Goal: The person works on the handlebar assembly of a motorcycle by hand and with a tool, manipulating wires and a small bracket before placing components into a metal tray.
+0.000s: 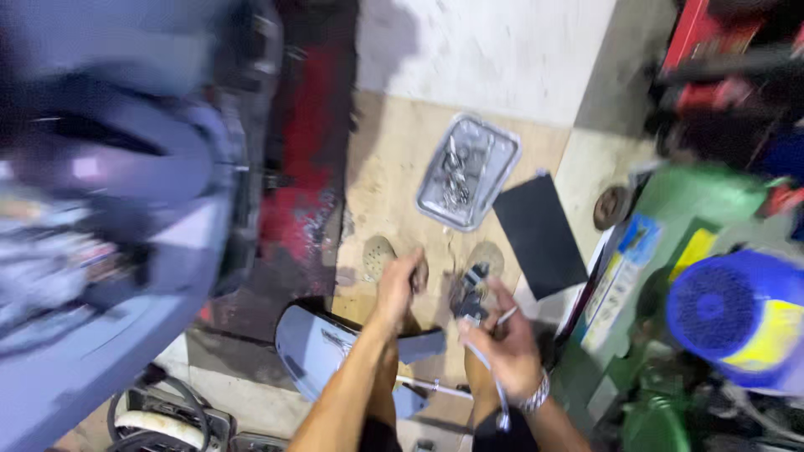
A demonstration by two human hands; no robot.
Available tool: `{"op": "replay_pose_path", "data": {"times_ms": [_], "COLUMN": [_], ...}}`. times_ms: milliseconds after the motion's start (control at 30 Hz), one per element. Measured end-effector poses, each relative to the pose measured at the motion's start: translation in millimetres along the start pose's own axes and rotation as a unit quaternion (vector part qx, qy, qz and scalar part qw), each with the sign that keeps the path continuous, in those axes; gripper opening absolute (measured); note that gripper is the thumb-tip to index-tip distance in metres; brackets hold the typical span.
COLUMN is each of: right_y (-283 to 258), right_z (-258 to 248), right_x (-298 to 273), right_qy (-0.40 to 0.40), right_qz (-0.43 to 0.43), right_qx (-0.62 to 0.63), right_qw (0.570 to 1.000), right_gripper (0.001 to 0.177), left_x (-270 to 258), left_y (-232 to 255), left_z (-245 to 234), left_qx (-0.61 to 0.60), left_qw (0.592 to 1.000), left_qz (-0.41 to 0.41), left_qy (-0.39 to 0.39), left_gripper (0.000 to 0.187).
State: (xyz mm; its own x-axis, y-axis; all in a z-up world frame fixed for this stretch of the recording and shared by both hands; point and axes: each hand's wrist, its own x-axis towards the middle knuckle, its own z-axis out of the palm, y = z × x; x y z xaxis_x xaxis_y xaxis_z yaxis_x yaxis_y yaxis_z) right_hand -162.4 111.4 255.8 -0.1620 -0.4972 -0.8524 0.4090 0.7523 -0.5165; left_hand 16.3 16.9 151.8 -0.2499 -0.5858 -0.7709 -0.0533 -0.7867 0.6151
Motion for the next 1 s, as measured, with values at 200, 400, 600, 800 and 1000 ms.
{"op": "replay_pose_path", "data": {"times_ms": [200,400,600,800,1000], "right_y": [-110,-145,-135,-150,-218], "right_z": [35,133,240,320,428], "right_x": [-145,-237,-282,-252,-259], "right_qy": [-0.211,-0.34,-0.444,-0.296,-0.291], "right_qz": [-0.037,-0.079,-0.078,-0.064,-0.205], "right_qx": [-0.019,-0.146,-0.224,-0.334,-0.373], "right_qw": [0.977,0.925,0.864,0.893,0.857], "right_gripper": [0.09,0.093,0.08,0.027,0.046], "left_x": [-224,-387,-455,-473,-487], "left_y": [120,193,210,225,271], "left_z": [29,6,-54,-187,-257], "left_qx": [-0.053,-0.156,-0.501,-0.485,-0.405], "left_qw": [0.997,0.96,0.804,0.76,0.819], "left_qz": [0.037,0.184,0.15,0.205,0.277], "left_qy": [-0.046,0.141,0.283,0.381,0.299], "left_gripper": [0.036,0.029,0.019,0.024,0.025]}}
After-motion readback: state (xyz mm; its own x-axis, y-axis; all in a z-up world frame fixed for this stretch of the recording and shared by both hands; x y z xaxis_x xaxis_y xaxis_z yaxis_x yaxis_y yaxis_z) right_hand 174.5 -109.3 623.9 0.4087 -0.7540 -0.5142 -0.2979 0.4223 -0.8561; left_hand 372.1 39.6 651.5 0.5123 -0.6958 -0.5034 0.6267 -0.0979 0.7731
